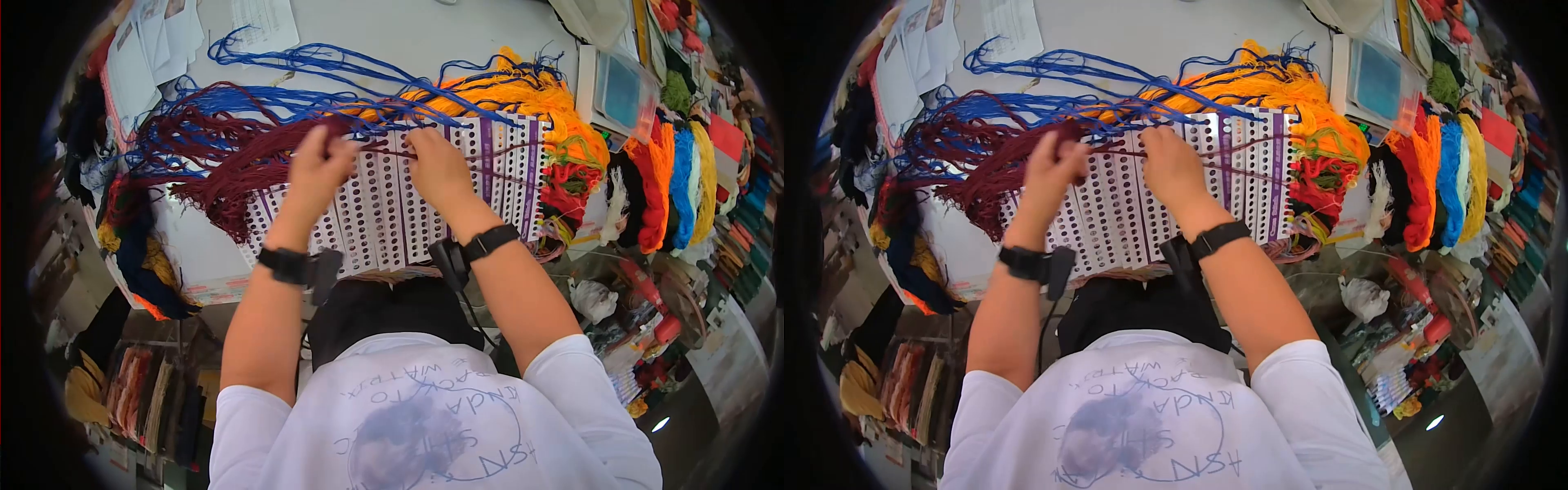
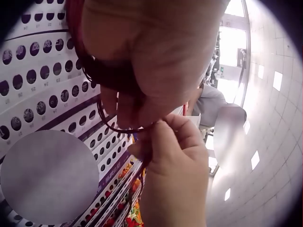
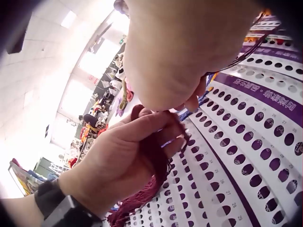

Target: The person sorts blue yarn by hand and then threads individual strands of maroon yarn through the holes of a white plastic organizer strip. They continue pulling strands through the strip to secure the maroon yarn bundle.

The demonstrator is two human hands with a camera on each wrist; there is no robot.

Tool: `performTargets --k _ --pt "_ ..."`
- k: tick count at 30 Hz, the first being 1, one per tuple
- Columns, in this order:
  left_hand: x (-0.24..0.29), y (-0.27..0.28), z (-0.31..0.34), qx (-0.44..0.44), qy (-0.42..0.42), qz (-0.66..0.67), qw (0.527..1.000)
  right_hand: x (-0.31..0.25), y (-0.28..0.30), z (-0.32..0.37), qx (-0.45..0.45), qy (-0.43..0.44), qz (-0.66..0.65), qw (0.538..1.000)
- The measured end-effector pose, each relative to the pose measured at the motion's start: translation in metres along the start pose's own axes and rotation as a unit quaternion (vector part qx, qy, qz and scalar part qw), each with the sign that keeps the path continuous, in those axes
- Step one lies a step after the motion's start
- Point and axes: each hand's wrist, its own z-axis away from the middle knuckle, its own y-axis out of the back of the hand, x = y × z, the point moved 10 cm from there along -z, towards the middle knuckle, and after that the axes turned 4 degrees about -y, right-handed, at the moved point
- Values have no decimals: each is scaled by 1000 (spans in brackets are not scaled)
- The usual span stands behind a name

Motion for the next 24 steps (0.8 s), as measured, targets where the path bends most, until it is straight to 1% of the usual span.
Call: performTargets --k 1,2,4,5,6,8,9,11,12,13,14,16,18,19,20,21,22,24 --pt "4 29 4 41 26 55 997 12 -7 -2 12 -8 6 1000" --pt "16 66 11 121 18 95 988 18 -8 -2 24 -16 12 1000" --pt "39 127 18 149 -41 174 973 17 -10 -3 13 -25 18 999" --pt "50 152 21 127 -57 219 966 19 -12 -4 11 -35 25 999" --pt "66 167 28 160 -59 221 960 22 -13 -4 10 -46 33 998" --pt "83 206 35 191 -106 233 948 22 -13 -2 18 -45 31 998" --pt "98 199 41 191 -112 231 947 21 -12 -1 21 -48 32 998" --pt "135 196 65 294 -153 216 919 8 -1 5 32 -25 22 999" --pt "136 189 67 262 -150 183 936 0 6 9 38 -7 14 999" --pt "145 166 71 218 -140 195 946 -17 17 13 28 2 -15 999" --pt "151 136 78 175 -130 206 954 -33 30 18 30 11 -15 999" --pt "155 77 94 103 -69 230 965 -71 55 28 3 -11 -174 985" --pt "154 25 112 -20 -48 328 943 -116 82 42 -5 7 -300 954" --pt "159 8 123 -39 -45 340 938 -135 97 50 -6 17 -301 954" --pt "164 -8 133 -60 -41 353 933 -155 104 59 -49 25 -351 935" --pt "172 -21 143 -95 -41 393 914 -171 108 67 -92 32 -399 912" --pt "176 -23 149 -93 -48 394 913 -179 116 72 -93 38 -397 912" --pt "182 -31 159 -125 -40 429 894 -185 117 79 -136 7 -453 881"
